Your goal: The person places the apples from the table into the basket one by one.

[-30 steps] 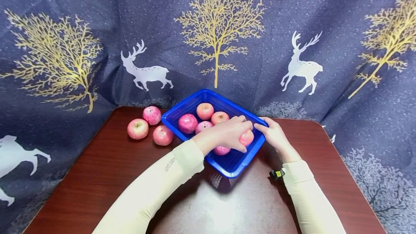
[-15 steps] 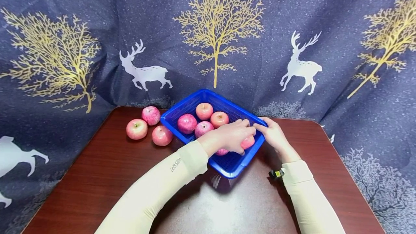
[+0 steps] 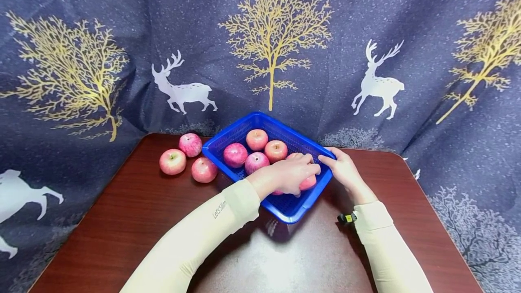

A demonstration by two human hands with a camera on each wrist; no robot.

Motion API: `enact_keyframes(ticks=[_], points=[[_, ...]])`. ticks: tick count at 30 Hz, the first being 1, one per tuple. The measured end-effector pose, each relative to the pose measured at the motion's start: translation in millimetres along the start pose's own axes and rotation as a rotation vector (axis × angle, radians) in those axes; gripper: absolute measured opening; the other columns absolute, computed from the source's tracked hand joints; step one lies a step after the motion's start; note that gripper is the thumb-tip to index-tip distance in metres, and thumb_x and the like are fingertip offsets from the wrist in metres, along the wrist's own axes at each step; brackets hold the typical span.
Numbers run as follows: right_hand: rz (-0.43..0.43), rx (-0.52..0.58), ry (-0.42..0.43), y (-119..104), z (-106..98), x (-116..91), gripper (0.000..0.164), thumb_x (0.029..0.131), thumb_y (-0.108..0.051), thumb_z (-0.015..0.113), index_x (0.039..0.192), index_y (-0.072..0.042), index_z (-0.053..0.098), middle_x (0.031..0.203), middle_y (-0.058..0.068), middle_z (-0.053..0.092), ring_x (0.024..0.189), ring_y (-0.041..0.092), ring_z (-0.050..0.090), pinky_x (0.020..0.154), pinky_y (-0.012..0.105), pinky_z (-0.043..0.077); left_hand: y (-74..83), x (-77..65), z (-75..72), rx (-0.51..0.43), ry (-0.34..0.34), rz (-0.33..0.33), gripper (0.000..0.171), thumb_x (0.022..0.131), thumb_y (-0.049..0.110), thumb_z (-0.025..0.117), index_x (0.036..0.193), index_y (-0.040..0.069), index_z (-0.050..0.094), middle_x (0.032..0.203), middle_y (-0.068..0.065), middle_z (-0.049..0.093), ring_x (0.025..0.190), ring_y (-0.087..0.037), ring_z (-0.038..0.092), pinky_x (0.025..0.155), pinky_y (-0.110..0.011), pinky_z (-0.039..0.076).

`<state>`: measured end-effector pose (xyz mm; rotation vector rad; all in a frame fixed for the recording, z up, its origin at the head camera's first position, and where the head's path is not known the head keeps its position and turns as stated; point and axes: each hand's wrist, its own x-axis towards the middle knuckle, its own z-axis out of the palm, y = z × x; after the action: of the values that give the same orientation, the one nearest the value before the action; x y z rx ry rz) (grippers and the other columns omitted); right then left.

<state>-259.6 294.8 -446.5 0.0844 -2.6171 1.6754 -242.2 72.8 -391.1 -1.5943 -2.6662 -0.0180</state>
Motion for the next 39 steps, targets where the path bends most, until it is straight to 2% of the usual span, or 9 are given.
enact_keyframes(ticks=[7, 12, 16, 24, 30, 34, 39], points=[[0.002, 0.004, 0.006, -2, 1, 0, 0.043, 0.093, -0.040, 0.065, 0.125, -0.011, 0.062, 0.117, 0.011, 0.065, 0.106, 0.038, 0.058, 0.095, 0.049, 0.044, -0.7, -3.7, 3.4, 0.019, -0.010, 0.013, 0.077, 0.066, 0.033, 0.090, 0.131, 0.021, 0.049, 0.122, 0.001, 0.045, 0.112, -0.017, 0.042, 0.101, -0.031, 0.030], [0.000, 0.006, 0.012, -1, 1, 0, 0.042, 0.093, -0.038, 0.066, 0.124, -0.011, 0.062, 0.116, 0.011, 0.065, 0.103, 0.033, 0.060, 0.095, 0.050, 0.044, -1.8, -6.2, 7.7, 0.017, -0.035, 0.008, 0.079, 0.065, 0.033, 0.091, 0.132, 0.023, 0.048, 0.125, 0.004, 0.044, 0.119, -0.014, 0.040, 0.105, -0.027, 0.029], [0.000, 0.014, 0.006, 0, 0, 1, 0.042, 0.093, -0.037, 0.066, 0.125, -0.010, 0.062, 0.116, 0.012, 0.065, 0.102, 0.031, 0.062, 0.094, 0.050, 0.045, -1.4, -8.8, 9.1, 0.016, -0.040, 0.003, 0.076, 0.064, 0.033, 0.091, 0.127, 0.024, 0.049, 0.120, 0.005, 0.044, 0.117, -0.012, 0.042, 0.102, -0.027, 0.034], [0.015, 0.015, -0.004, 0, 0, 2, 0.044, 0.094, -0.038, 0.065, 0.127, -0.010, 0.061, 0.119, 0.013, 0.064, 0.104, 0.031, 0.062, 0.095, 0.050, 0.046, -1.9, -11.0, 17.6, 0.138, -0.025, 0.043, 0.072, 0.060, 0.041, 0.091, 0.118, 0.023, 0.053, 0.117, 0.003, 0.047, 0.113, -0.015, 0.041, 0.104, -0.028, 0.030], [0.003, 0.020, 0.005, -2, 2, 0, 0.042, 0.094, -0.036, 0.065, 0.127, -0.010, 0.061, 0.118, 0.013, 0.064, 0.103, 0.031, 0.062, 0.093, 0.050, 0.046, -0.3, -13.1, 21.9, 0.223, -0.038, 0.049, 0.071, 0.058, 0.043, 0.091, 0.115, 0.024, 0.055, 0.120, 0.003, 0.052, 0.128, -0.021, 0.036, 0.108, -0.033, 0.028], [-0.002, 0.017, 0.010, -3, 3, -1, 0.041, 0.094, -0.034, 0.065, 0.126, -0.010, 0.061, 0.118, 0.013, 0.064, 0.102, 0.031, 0.062, 0.093, 0.050, 0.047, 1.5, -15.0, 21.9, 0.237, -0.052, 0.042, 0.067, 0.057, 0.043, 0.091, 0.111, 0.024, 0.055, 0.120, 0.004, 0.054, 0.133, -0.023, 0.033, 0.108, -0.034, 0.028], [-0.002, 0.019, 0.008, -3, 3, -1, 0.041, 0.094, -0.034, 0.065, 0.127, -0.009, 0.060, 0.119, 0.014, 0.063, 0.103, 0.032, 0.062, 0.094, 0.051, 0.046, 2.8, -16.7, 20.7, 0.233, -0.051, 0.032, 0.068, 0.057, 0.043, 0.091, 0.112, 0.025, 0.055, 0.120, 0.004, 0.052, 0.133, -0.022, 0.032, 0.109, -0.033, 0.027]])
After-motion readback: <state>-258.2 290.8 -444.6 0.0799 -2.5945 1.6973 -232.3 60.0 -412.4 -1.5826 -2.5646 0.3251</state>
